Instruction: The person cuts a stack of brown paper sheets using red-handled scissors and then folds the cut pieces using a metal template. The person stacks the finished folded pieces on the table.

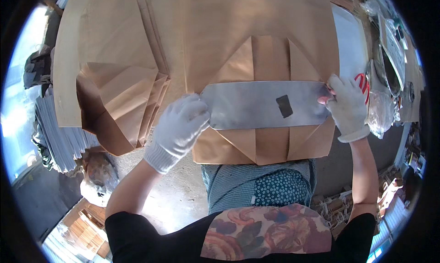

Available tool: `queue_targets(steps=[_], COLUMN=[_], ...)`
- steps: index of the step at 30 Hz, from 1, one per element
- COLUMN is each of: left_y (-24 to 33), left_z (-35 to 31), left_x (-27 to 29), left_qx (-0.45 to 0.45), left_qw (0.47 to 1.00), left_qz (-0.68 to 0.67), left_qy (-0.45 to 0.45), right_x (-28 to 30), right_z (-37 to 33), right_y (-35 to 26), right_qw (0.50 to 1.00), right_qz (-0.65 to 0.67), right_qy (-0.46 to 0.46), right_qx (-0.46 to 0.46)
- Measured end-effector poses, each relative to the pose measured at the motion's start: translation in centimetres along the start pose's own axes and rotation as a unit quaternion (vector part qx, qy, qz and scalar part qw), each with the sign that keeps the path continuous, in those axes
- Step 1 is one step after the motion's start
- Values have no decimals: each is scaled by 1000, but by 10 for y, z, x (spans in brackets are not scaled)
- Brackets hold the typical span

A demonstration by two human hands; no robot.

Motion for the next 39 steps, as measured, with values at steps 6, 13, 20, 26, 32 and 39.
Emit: queue_targets(steps=[6, 13, 20, 26, 32, 39], left_y=[54, 43, 45, 45, 10, 14], left_z=[34, 47, 38, 59, 97, 101], left_x=[-37, -43, -48, -28, -19, -29], left_qx=[-10, 6, 139, 229, 321, 248], left_qw=[995, 998, 980, 968, 927, 955], left_qz=[62, -53, -116, -43, -106, -114], left_qy=[-77, -38, 83, 90, 159, 117], right_x=[18, -4, 3, 1, -3, -17], right_z=[38, -3, -29, -1, 17, 5], right_y=[-21, 15, -11, -20, -11, -4], right_qw=[996, 949, 984, 986, 994, 986], right_qz=[-21, 247, 132, 93, 78, 149], right_qy=[-61, -194, -48, -66, -1, -23], right_qx=[54, 1, 108, 122, 71, 70])
Point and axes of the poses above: each hand's wrist, its own z-axis towards the middle knuckle, its own x-axis out of the back of the hand, y = z × x, the point moved 5 cm from there along z, towards the middle knuckle, and after that the axes turned 9 degrees about -z, right-handed, at the moved point
